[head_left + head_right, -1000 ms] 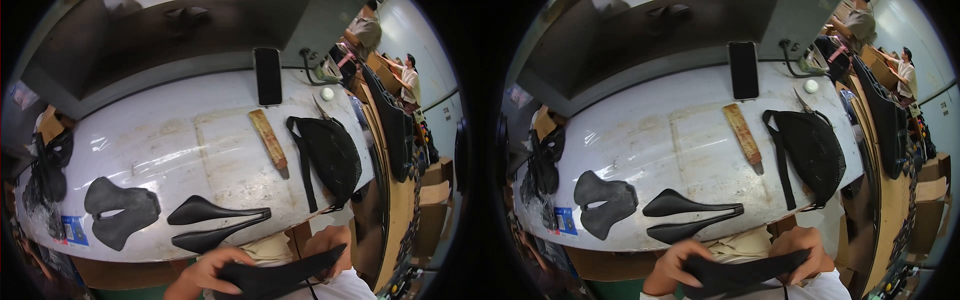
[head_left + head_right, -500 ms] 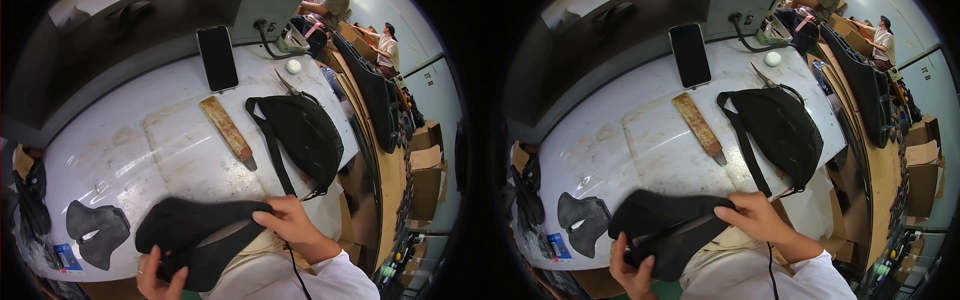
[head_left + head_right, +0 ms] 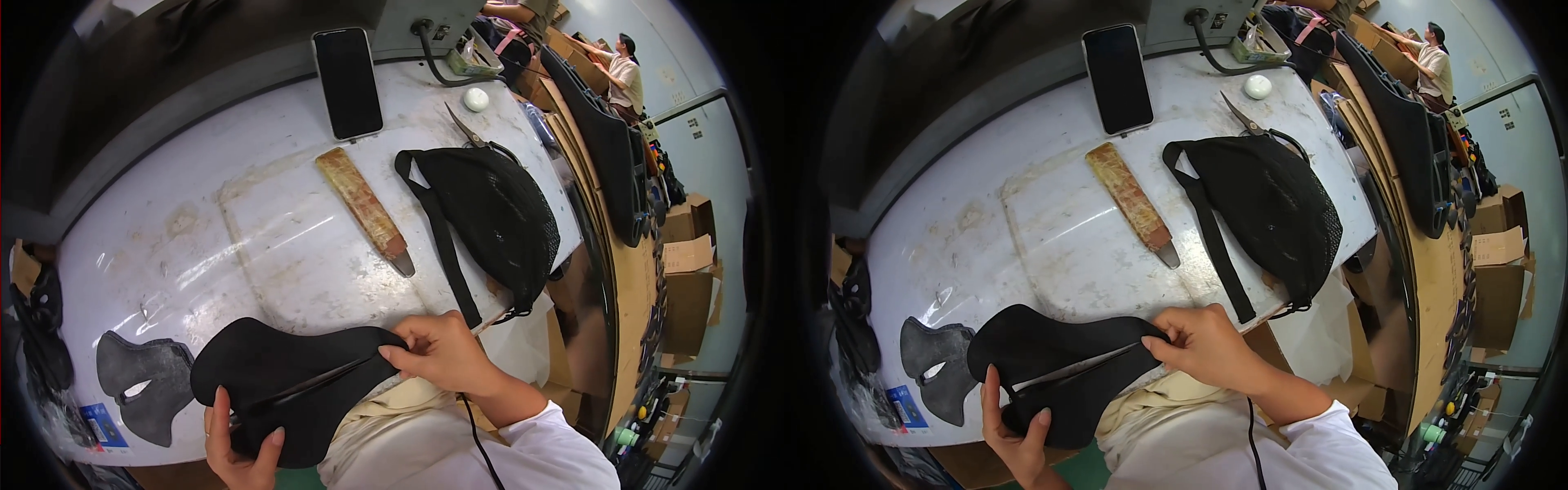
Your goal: Fitting and aligning the padding onto the plastic base of a bicycle saddle frame.
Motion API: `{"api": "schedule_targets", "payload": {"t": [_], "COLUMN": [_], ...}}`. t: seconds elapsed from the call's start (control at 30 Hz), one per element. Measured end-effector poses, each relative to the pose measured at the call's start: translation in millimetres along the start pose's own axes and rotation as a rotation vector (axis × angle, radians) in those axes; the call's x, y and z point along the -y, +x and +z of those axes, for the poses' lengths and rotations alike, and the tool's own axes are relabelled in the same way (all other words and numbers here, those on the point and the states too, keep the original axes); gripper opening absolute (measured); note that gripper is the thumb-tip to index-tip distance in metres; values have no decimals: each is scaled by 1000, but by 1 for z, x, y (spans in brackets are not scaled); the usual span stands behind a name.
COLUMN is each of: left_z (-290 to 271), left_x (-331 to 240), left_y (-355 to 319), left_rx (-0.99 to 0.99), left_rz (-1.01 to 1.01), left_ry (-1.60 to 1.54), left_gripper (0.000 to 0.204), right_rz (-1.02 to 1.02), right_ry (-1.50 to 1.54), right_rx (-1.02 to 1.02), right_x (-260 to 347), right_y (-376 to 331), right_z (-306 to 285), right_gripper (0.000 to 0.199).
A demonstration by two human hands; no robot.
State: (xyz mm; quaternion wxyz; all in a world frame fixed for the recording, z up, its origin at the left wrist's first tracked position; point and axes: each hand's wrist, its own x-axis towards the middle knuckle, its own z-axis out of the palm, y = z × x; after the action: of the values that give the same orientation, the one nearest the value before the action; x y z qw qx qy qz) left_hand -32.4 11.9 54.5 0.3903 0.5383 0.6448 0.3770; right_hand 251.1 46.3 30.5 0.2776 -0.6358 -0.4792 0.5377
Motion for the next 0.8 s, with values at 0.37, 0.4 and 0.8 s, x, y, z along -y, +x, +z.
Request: {"api": "schedule_targets", "payload": {"t": [0.37, 0.4, 0.8], "left_z": [-6, -9, 10], "left_x": [13, 16, 27], "left_y": [-3, -3, -15], "left_rx": [-2, 32, -117], "left_rz": [-72, -13, -224], "left_ry": [-92, -14, -185], "left_gripper": [82, 82, 92], "right_rz": [-34, -112, -53], "right_ry": [-127, -211, -176], "right_rx": [-44, -82, 69], "right_x": [5, 5, 10], "right_y": [1, 1, 4], "right_z": [9, 12, 5], "right_gripper": [24, 22, 26]}}
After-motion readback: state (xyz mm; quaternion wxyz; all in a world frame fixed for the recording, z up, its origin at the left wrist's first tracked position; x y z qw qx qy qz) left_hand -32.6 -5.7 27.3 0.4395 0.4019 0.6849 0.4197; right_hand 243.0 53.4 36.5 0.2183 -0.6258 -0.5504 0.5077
